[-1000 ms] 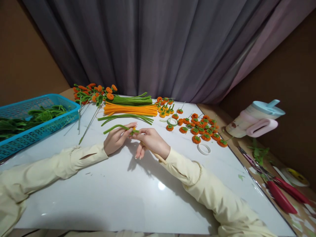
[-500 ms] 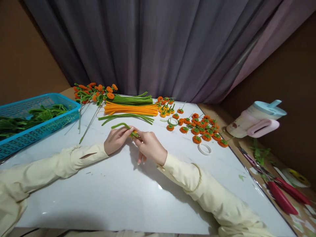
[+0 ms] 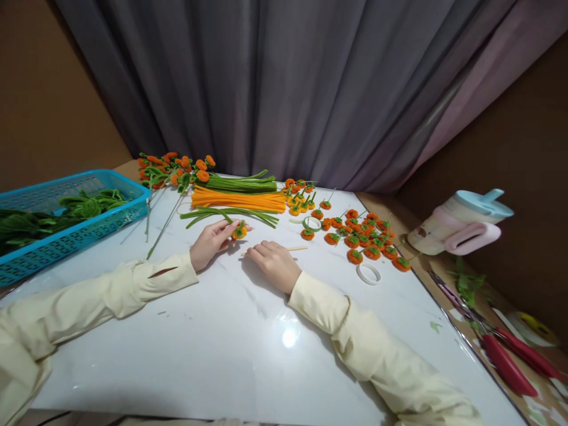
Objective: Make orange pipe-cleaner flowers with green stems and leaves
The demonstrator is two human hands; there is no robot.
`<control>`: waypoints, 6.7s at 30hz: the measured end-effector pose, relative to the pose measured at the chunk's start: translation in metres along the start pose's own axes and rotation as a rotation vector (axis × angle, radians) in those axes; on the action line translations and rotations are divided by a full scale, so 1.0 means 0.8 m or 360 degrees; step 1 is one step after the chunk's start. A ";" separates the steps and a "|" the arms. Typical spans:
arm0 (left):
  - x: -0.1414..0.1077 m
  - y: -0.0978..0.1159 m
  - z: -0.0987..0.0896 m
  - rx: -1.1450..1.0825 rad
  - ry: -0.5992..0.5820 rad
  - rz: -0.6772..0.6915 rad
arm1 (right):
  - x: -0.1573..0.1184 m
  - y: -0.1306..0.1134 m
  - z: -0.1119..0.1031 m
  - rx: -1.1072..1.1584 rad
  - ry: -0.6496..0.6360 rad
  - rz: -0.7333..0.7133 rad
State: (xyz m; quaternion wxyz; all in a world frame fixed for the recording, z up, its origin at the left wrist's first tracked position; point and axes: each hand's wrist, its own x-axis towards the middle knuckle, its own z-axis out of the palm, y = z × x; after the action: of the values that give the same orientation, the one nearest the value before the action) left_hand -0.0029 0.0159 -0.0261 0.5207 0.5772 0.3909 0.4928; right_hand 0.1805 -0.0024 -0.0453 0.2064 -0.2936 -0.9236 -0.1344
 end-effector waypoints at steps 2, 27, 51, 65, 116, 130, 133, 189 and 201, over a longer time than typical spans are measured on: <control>-0.002 -0.002 0.000 0.0046 -0.0059 0.0024 | 0.001 0.003 0.000 -0.0014 0.0025 -0.0020; -0.017 -0.006 0.018 0.0107 -0.0142 -0.0047 | 0.014 -0.026 -0.013 0.1124 0.0655 0.0683; -0.022 -0.004 0.016 0.0237 -0.0132 0.0127 | 0.017 -0.035 -0.006 0.1361 0.0712 0.0985; -0.023 0.000 0.015 0.0192 -0.0254 0.0079 | 0.016 -0.015 -0.020 0.1043 0.0794 0.0485; -0.017 0.045 0.017 -0.0138 -0.0304 -0.0461 | 0.008 -0.012 -0.055 -0.0357 0.0173 -0.0449; -0.013 -0.001 0.015 0.0081 -0.0027 0.0071 | 0.008 -0.004 -0.016 0.1410 0.0447 0.0985; -0.014 -0.007 0.011 0.0202 -0.0090 0.0233 | 0.016 -0.017 -0.021 0.2032 0.0347 0.1304; -0.005 -0.015 0.007 0.0232 -0.0327 -0.0013 | 0.017 -0.027 -0.022 0.2375 0.0256 0.1515; -0.006 -0.008 0.008 0.0152 -0.0361 -0.0165 | 0.004 -0.032 -0.015 0.1113 0.0538 0.0937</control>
State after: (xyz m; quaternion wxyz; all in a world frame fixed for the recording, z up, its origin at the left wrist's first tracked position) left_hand 0.0030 0.0112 -0.0333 0.5583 0.6323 0.3818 0.3778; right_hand 0.1663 -0.0259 -0.0366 0.4691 -0.4295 -0.7448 0.2021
